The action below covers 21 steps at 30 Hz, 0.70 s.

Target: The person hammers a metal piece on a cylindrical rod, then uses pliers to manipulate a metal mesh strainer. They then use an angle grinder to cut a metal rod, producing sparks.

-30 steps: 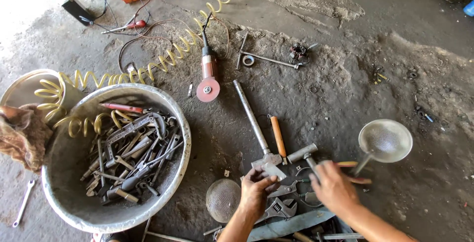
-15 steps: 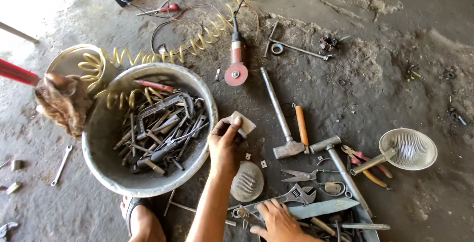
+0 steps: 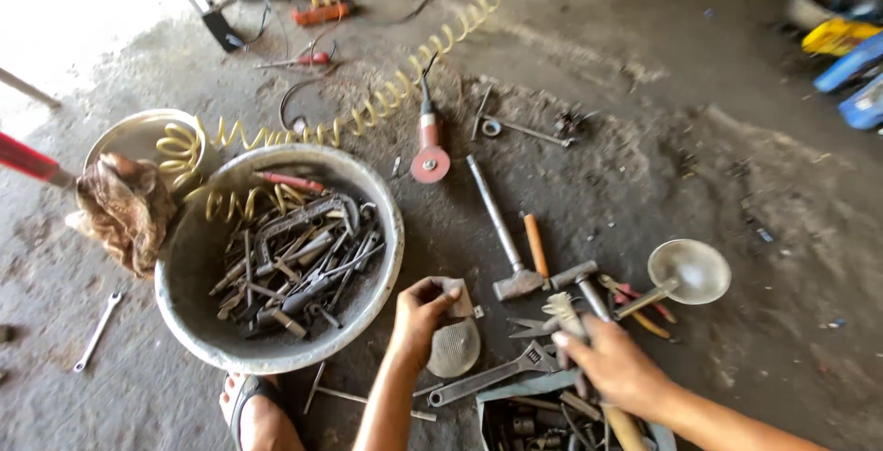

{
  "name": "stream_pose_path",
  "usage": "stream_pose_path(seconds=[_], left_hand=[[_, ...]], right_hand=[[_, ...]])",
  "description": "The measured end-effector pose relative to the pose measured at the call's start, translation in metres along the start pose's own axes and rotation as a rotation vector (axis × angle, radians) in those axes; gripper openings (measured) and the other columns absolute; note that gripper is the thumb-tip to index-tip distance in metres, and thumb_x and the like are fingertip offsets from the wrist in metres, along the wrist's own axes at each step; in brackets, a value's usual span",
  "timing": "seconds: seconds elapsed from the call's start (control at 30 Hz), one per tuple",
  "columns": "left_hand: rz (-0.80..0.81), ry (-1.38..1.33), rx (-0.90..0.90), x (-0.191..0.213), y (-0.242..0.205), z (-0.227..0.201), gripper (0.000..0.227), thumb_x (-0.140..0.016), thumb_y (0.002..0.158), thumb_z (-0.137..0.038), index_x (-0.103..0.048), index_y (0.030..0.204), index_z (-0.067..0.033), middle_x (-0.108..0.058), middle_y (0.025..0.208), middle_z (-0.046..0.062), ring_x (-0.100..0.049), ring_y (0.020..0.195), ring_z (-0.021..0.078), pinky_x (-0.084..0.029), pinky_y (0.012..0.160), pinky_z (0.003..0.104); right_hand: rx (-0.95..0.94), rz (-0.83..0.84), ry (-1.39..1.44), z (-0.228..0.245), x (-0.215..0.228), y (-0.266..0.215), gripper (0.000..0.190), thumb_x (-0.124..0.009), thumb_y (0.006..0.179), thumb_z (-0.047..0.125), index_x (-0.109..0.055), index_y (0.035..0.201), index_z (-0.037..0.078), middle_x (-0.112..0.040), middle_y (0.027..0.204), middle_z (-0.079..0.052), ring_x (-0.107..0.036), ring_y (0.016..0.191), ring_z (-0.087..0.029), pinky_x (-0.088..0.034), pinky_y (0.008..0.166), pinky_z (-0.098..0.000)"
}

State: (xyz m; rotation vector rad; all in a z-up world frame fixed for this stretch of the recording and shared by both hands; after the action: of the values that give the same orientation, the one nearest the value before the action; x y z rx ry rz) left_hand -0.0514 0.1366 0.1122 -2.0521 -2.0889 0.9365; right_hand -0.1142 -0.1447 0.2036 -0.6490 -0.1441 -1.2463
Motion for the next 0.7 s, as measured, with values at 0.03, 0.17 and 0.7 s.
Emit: stream_pose_path(seconds=[0.03, 0.17, 0.7], left_hand=[[0.013, 0.002, -0.001, -0.012, -0.005, -0.009, 0.019, -0.077, 0.084, -0.010, -0.073, 0.100, -0.0011, -0.074, 0.089, 0.007, -0.072, 0.075, 0.0179, -0.063, 0.069, 0.038], [0.091, -0.074, -0.094, -0.046, -0.021, -0.038, 0.017, -0.076, 0.087, -0.012, -0.072, 0.100, -0.0014, -0.073, 0.087, 0.006, -0.071, 0.074, 0.0165, -0.062, 0.068, 0.035], [-0.057, 0.005, -0.096, -0.095, -0.058, -0.073, 0.018, -0.074, 0.089, -0.014, -0.071, 0.100, -0.0007, -0.070, 0.085, 0.008, -0.068, 0.066, 0.0189, -0.056, 0.059, 0.033]], right_hand=[[-0.001, -0.013, -0.001, 0.017, 0.011, -0.011, 0.025, -0.060, 0.096, 0.023, -0.071, 0.113, 0.008, -0.068, 0.071, -0.001, -0.062, 0.058, -0.011, -0.053, 0.051, -0.0304], [-0.236, -0.192, 0.131, 0.053, 0.038, -0.053, 0.028, -0.058, 0.100, 0.030, -0.069, 0.111, 0.006, -0.066, 0.069, -0.005, -0.060, 0.049, -0.016, -0.049, 0.047, -0.0352], [-0.246, -0.460, 1.046, -0.040, -0.070, -0.031, 0.023, -0.067, 0.091, 0.018, -0.055, 0.107, 0.006, -0.061, 0.077, -0.006, -0.058, 0.050, -0.015, -0.045, 0.041, -0.0299]])
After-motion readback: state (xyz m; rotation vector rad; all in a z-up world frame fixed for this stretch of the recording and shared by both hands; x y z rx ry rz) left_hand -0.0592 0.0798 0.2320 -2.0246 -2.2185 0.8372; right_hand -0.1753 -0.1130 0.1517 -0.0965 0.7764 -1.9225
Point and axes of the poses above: each hand's wrist, its own y-axis towards the middle knuckle, its own x-axis out of the back of the hand, z = x × y, the point moved 1 cm from there along y, towards the middle knuckle
